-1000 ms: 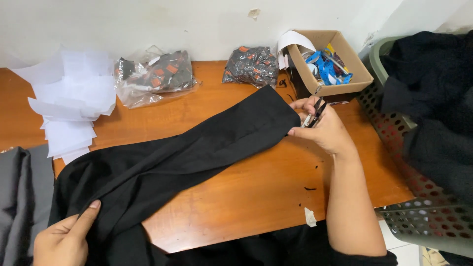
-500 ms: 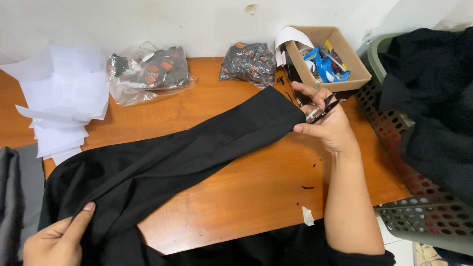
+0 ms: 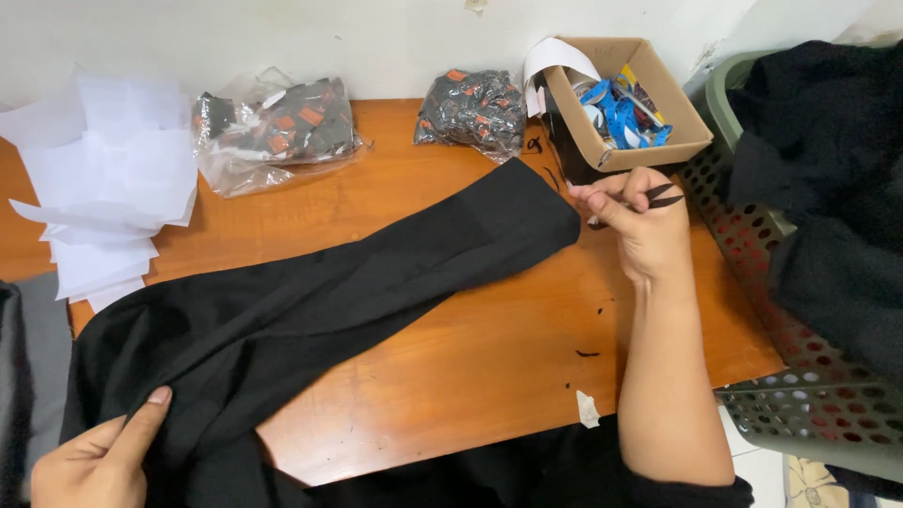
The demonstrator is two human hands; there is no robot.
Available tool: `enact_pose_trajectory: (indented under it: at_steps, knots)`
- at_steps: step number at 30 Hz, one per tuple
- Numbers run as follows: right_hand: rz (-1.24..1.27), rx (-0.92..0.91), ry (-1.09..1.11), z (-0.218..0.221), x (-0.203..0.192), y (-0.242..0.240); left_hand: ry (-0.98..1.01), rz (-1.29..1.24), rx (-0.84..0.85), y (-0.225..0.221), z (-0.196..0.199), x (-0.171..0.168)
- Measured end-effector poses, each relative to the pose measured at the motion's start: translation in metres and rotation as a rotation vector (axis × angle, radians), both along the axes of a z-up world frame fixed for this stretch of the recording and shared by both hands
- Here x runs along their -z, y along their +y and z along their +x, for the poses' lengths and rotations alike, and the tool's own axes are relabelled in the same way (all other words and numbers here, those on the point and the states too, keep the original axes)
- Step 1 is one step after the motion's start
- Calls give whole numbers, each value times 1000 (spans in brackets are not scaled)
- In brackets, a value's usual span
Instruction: Trimming loose threads from a black garment using thread snips
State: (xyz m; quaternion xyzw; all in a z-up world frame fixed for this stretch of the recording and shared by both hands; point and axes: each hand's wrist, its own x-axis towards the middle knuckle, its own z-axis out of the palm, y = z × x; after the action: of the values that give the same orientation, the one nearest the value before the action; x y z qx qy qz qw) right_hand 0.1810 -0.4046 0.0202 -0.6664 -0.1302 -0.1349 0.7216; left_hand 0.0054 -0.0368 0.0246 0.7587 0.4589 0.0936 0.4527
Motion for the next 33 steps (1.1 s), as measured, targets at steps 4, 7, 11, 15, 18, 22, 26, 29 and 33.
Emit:
enact_pose_trajectory:
  at_steps: [4,7,11,15,18,22,26,29,33]
  knots:
    - [51,88,-18,13,12,-18,25,2,-9,-4,1,-3]
    - [225,285,105,12,6,-16,-6,30,-3,-5,1,-1]
    - [-44,405,21,6,1,-13,-51,1,-1,-4,1,1]
    - [-151,467,-10,4,-1,-12,-77,31,18,-4,-1,4]
    - [-164,281,39,0,-3,-5,-36,9,-2,-4,0,1]
    - [-516,-126,174,-2,2,-4,-27,-9,6,-1,0,0]
    - [-693,-109,38,-1,4,6,26,37,104,8,-6,7]
    - [-422,88,-151,9,8,-4,-30,306,274,19,-30,39]
    - [-271,428,-387,25,13,-19,-425,1041,439,15,-63,77]
